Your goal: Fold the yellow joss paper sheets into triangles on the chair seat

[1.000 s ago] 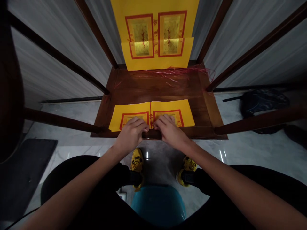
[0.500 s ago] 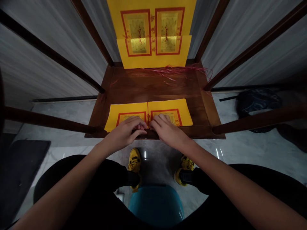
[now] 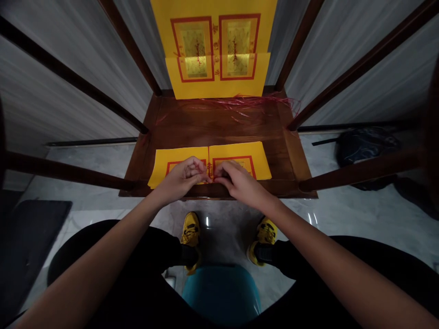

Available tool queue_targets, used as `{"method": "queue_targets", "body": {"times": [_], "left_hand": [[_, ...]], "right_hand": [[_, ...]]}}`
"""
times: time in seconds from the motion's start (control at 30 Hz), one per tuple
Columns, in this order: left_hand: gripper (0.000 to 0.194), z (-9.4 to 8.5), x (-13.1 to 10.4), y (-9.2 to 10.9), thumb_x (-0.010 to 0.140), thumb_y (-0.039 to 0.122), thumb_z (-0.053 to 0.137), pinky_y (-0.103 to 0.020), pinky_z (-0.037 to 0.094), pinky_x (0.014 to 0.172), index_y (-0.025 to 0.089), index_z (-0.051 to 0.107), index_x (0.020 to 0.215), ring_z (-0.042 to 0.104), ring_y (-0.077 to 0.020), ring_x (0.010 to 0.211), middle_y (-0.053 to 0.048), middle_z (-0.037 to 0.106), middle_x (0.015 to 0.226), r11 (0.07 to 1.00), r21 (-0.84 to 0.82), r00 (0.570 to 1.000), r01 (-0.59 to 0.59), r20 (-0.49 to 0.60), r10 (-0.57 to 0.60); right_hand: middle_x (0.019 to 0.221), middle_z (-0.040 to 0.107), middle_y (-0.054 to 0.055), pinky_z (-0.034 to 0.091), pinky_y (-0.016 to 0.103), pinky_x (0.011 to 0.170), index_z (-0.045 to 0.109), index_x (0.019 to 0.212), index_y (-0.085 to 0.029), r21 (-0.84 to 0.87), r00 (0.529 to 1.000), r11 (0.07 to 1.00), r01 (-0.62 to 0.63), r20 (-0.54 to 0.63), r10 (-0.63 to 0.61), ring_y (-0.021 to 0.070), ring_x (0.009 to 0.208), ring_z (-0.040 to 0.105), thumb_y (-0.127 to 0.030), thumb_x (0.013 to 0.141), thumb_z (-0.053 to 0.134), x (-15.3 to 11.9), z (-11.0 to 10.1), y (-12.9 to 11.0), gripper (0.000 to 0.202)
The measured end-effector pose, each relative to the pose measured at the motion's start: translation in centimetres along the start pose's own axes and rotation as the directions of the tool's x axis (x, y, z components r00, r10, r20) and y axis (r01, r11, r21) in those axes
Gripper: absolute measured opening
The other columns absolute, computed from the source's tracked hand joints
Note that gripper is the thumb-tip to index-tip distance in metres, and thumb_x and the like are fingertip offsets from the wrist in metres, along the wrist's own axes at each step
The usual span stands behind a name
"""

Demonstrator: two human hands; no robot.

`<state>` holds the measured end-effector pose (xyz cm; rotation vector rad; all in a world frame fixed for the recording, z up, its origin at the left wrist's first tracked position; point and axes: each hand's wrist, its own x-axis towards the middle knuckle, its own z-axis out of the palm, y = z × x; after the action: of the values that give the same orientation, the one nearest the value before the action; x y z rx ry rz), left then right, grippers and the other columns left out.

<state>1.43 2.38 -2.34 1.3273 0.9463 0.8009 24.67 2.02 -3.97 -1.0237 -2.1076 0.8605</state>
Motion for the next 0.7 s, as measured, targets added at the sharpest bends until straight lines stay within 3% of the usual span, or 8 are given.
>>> {"method": "queue_targets", "body": {"times": [0.17,0.37,0.6,0.7], "left_hand": [[0.027,0.3,0.4,-0.7,0.092,0.010,0.072,-0.026,0.055,0.074,0.022,0.049,0.101,0.076,-0.0122,0.075,0.005,0.065,0.087,0.997,0.072,1.000,0.005,-0.023,-0.003],[0.037,0.9,0.8,-0.4,0.085,0.008,0.084,-0.027,0.055,0.068,0.020,0.053,0.100,0.075,-0.0130,0.068,0.005,0.067,0.085,0.991,0.093,0.990,0.092,-0.114,-0.082],[0.027,1.4,1.3,0.2,0.082,-0.001,0.077,-0.027,0.054,0.067,0.019,0.060,0.090,0.073,-0.0155,0.068,0.002,0.072,0.071,0.976,0.142,0.970,0.165,-0.204,-0.134],[0.020,1.3,1.4,0.4,0.081,0.000,0.072,-0.027,0.053,0.068,0.018,0.064,0.084,0.072,-0.0152,0.067,0.002,0.072,0.069,0.976,0.154,0.978,0.151,-0.170,-0.124]], "right_hand": [[0.096,0.074,0.003,0.053,0.034,0.080,0.063,0.098,-0.024,0.120,0.997,0.991,-0.060,0.054,0.054,0.0206,0.087,0.068,-0.016,0.098,0.065,0.4,-0.9,0.3,0.008],[0.091,0.072,0.001,0.048,0.031,0.077,0.062,0.094,-0.024,-0.010,0.986,1.000,0.021,0.166,-0.019,0.0188,0.082,0.067,-0.004,0.093,0.053,1.1,-2.7,-0.5,0.022],[0.088,0.064,0.002,0.043,0.035,0.082,0.054,0.087,-0.024,-0.175,0.961,0.964,0.203,0.222,-0.162,0.0213,0.087,0.060,0.005,0.088,0.049,1.3,-3.2,-1.7,0.030],[0.087,0.061,0.002,0.041,0.035,0.079,0.050,0.086,-0.025,-0.187,0.955,0.954,0.232,0.231,-0.187,0.0221,0.087,0.056,0.006,0.085,0.048,1.3,-3.3,-2.0,0.032]]}}
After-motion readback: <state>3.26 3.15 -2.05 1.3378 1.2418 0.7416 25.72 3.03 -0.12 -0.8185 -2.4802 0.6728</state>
